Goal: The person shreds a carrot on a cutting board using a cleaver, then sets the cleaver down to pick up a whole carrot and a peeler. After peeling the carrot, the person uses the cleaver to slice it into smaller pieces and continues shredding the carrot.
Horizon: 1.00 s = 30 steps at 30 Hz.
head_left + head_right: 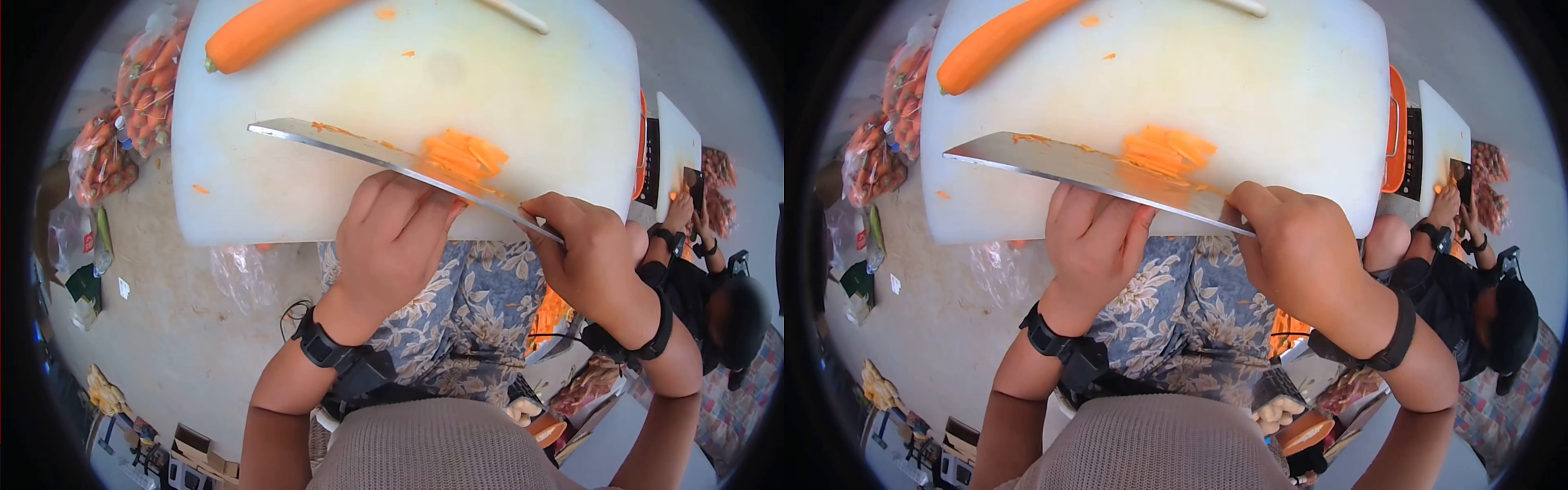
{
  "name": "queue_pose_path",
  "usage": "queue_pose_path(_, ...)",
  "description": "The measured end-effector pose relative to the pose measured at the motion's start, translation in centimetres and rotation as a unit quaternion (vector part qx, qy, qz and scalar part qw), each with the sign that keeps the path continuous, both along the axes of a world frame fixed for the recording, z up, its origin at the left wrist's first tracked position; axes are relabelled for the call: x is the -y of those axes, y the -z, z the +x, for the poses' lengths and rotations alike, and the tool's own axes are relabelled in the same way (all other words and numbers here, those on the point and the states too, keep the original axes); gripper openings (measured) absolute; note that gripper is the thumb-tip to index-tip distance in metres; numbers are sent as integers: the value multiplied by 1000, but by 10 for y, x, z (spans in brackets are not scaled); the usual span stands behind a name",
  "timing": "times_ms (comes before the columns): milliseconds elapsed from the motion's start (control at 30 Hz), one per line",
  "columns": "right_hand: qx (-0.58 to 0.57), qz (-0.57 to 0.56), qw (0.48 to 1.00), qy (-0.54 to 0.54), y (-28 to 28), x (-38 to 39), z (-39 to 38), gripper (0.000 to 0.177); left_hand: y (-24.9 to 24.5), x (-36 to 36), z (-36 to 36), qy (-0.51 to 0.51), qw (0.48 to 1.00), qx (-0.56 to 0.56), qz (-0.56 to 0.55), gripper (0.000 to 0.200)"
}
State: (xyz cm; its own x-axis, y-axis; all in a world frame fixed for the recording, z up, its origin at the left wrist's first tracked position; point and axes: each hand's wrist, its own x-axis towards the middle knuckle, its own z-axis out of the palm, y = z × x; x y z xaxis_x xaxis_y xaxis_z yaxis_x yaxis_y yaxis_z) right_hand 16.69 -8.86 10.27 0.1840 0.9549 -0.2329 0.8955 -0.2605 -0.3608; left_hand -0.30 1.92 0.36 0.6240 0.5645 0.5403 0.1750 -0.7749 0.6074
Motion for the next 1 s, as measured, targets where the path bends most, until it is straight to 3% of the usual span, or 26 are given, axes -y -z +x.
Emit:
queue_pose_path(367, -5, 23, 999, 30, -22, 3, -1, 14, 3, 8, -19, 23, 999, 29, -27, 29)
queue_pose_path(500, -8, 38, 999, 11, -21, 2, -3, 14, 8, 8, -14, 15, 1000, 6, 12, 31)
queue_pose_path(833, -8, -5, 1000, 11, -20, 0, -6, 17, 10, 5, -12, 17, 999, -9, 51, 35)
queue_pose_path(1000, 8, -23, 1000, -8, -20, -5, -7, 16, 4, 5, -13, 19, 999, -38, 19, 34)
